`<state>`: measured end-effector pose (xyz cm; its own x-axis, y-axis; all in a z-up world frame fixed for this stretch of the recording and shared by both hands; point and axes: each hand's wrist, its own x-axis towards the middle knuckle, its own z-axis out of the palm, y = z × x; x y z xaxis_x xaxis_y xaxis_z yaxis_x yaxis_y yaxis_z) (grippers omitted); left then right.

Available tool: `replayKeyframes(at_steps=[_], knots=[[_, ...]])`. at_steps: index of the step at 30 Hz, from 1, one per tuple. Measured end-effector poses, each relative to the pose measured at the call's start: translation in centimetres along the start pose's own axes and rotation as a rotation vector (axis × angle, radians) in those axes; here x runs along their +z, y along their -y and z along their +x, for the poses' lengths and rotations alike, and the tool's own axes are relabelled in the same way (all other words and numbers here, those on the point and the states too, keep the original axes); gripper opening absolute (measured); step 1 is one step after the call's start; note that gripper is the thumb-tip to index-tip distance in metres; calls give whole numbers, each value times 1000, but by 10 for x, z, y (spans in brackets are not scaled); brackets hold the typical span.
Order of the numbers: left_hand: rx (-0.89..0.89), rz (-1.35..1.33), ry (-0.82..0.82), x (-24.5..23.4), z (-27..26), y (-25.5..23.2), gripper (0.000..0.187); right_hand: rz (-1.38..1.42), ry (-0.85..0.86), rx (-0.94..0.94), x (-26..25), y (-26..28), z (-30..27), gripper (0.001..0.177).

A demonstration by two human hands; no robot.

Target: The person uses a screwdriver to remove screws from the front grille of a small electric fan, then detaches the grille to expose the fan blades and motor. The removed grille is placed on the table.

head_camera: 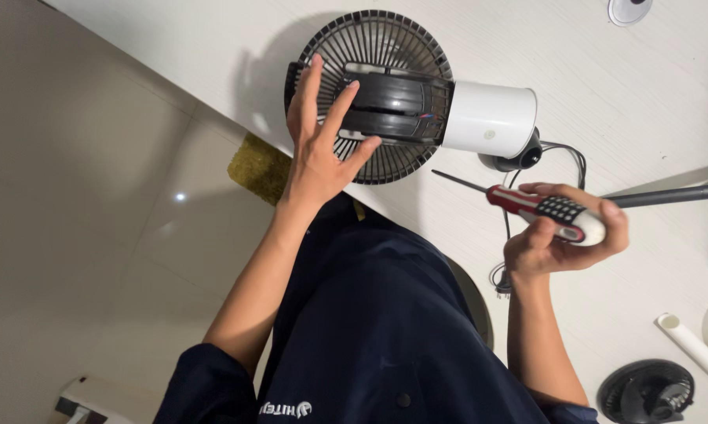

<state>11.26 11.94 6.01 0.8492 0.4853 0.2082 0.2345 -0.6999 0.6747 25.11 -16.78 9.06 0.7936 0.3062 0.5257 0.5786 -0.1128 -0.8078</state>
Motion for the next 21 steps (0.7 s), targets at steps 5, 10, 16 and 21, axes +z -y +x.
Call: replayKeyframes(at_steps=[5,10,16,21], knots=[[-38,122,99,2,1,3,92,32,42,-9,16,-4,-6,54],[-58,139,121,-1,0,1,91,40,155,-70,25,-11,-6,50],[-44,144,117,-3,2,0,92,55,125,-120,24,-11,-4,49],[-41,152,116,-5,3,0,91,14,81,-114,18,-5,-2,52]])
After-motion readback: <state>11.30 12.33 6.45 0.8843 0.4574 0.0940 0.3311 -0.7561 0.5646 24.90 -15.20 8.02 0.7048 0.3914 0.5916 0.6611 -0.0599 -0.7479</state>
